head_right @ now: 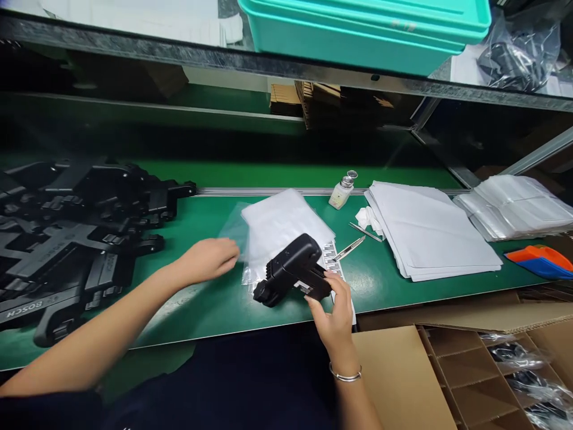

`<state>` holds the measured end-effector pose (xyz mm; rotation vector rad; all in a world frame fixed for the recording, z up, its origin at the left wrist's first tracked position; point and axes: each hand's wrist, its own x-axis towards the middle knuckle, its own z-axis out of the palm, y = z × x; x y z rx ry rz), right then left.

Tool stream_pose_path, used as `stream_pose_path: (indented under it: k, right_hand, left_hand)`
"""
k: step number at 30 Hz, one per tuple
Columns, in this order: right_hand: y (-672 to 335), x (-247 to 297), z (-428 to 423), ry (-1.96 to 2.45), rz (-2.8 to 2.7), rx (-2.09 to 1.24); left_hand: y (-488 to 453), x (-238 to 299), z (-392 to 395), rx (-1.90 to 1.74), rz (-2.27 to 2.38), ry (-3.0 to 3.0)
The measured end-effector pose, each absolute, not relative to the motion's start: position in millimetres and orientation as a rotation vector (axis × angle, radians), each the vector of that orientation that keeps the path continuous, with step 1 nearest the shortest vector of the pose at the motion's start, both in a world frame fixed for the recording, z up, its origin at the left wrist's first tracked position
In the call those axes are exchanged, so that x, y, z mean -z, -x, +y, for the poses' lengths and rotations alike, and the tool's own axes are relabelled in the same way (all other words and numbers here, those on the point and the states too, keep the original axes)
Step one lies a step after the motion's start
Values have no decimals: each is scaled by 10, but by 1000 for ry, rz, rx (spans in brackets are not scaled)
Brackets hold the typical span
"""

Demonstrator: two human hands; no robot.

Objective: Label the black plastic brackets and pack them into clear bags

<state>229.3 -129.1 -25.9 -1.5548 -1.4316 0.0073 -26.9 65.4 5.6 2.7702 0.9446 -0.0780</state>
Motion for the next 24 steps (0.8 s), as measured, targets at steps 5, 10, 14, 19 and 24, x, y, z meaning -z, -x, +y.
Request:
stream_pose_path:
  k: [5,10,14,19,24]
  right_hand:
    - [-2247,-90,-1200,1671,-1659,-91]
    - [-2098,-140,-1063,1688,-1704,-212]
    - [-2025,-164,-1053,1690,-1744,-208]
    - [-1984,-208,-1090,1719,-1788,-185]
    - [-1937,-230,-1099,1710,-1783,-105]
  left_hand:
    - [739,122,380,190,821,-2509]
    - [680,301,308,-45,945,-2475]
    - [708,496,174,149,863,-2624]
    - [842,637,108,96,606,-2720]
    - [800,682,226,117,824,-2738]
